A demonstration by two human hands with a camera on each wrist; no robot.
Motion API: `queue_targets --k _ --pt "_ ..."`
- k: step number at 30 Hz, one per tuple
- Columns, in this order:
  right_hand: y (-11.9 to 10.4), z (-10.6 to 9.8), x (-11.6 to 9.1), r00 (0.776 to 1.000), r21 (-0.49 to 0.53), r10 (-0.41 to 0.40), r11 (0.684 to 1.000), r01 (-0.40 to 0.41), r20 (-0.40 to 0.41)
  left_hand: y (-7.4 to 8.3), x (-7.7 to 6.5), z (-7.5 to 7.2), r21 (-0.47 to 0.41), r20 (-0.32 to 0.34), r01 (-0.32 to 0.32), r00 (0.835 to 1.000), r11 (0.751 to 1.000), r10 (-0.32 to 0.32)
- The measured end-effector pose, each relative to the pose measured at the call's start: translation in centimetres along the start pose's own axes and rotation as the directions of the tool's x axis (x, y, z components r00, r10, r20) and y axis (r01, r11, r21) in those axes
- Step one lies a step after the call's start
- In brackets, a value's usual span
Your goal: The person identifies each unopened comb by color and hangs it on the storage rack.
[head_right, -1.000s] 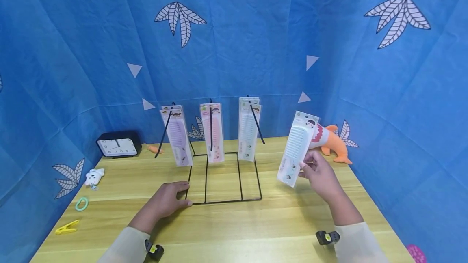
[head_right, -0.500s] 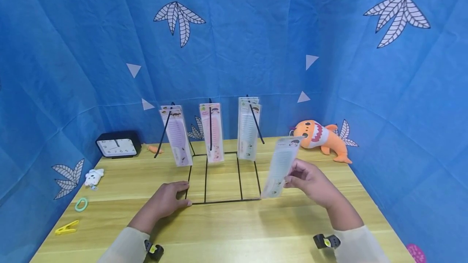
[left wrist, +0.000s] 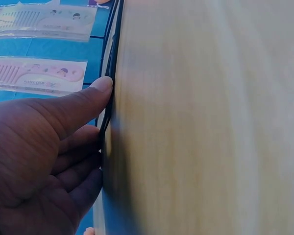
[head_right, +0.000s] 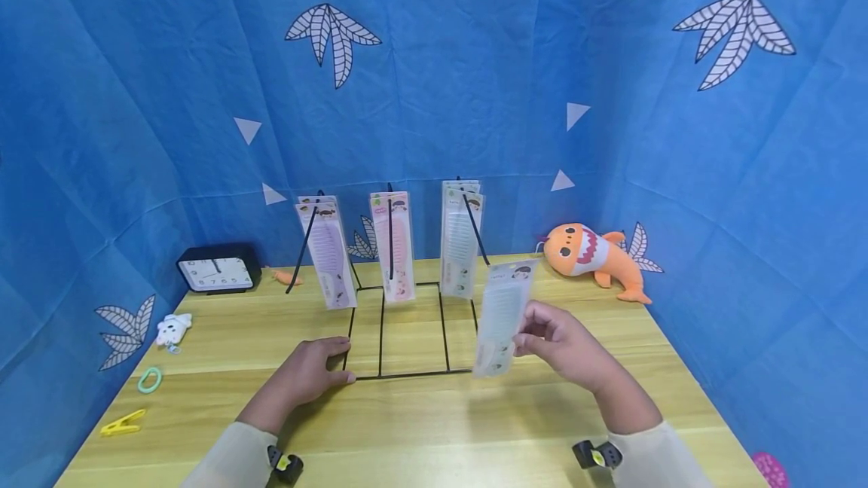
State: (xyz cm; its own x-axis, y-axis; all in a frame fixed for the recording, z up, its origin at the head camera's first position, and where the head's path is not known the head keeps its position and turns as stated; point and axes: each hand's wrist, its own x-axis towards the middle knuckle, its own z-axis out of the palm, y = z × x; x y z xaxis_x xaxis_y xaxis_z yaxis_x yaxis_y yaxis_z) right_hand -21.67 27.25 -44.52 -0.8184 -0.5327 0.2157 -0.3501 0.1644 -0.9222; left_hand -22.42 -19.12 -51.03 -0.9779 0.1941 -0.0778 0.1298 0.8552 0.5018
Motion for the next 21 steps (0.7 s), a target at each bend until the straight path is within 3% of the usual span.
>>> queue_targets --k 12,21 --pt "-0.1 1.5 1.2 0.992 -0.025 0.125 0.992 -0.126 -0.007 -0.1 0.0 0.2 -0.005 0.007 0.000 1.000 1.000 0.000" --pt "0.3 1.8 1.5 0.993 -0.025 0.117 0.993 -0.117 -0.008 -0.2 0.1 0.1 -0.003 0.006 0.002 1.000 1.000 -0.002"
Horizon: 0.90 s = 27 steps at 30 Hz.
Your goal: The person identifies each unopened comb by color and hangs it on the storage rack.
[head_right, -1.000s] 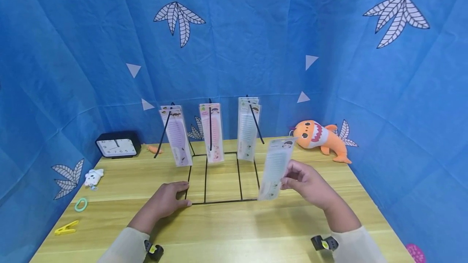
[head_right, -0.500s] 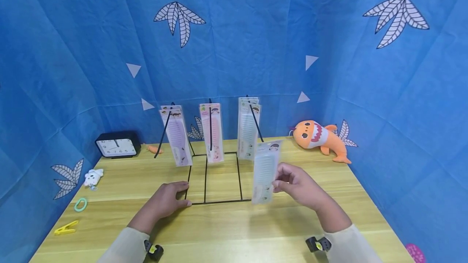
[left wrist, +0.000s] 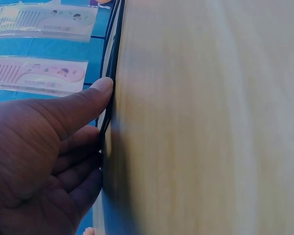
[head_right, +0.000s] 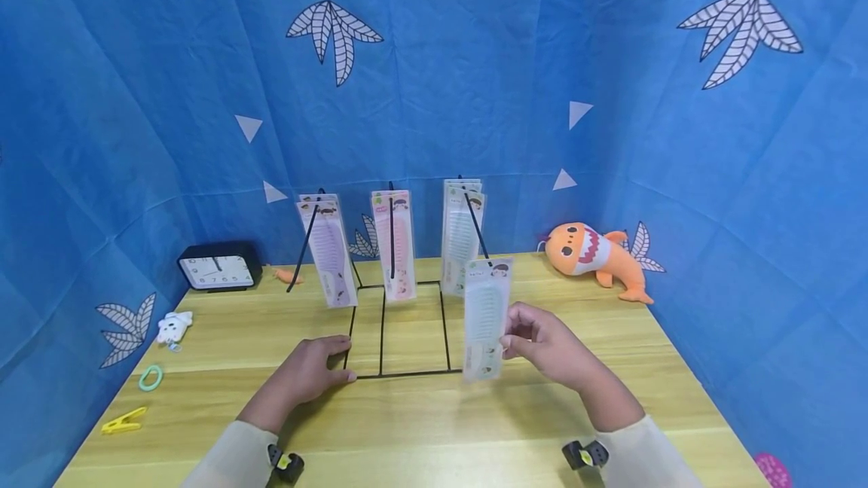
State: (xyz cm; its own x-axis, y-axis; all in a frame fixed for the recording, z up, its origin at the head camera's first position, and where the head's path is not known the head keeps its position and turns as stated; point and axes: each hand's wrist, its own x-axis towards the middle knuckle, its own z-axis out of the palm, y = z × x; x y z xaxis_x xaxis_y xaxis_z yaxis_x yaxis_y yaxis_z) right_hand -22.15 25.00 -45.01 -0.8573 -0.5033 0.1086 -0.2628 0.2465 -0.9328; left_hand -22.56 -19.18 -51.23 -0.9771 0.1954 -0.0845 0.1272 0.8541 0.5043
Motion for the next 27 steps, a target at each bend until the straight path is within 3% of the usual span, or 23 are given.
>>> queue_targets --k 13,27 --pt "-0.2 0.5 0.3 0.999 0.015 0.017 1.000 -0.016 -0.051 0.0 0.0 0.0 0.006 -0.010 -0.014 1.000 1.000 0.014" --pt "-0.9 0.7 2.3 0.978 -0.003 0.084 0.996 -0.086 -0.192 0.1 -0.1 -0.1 0.008 -0.005 -0.007 1.000 1.000 0.007"
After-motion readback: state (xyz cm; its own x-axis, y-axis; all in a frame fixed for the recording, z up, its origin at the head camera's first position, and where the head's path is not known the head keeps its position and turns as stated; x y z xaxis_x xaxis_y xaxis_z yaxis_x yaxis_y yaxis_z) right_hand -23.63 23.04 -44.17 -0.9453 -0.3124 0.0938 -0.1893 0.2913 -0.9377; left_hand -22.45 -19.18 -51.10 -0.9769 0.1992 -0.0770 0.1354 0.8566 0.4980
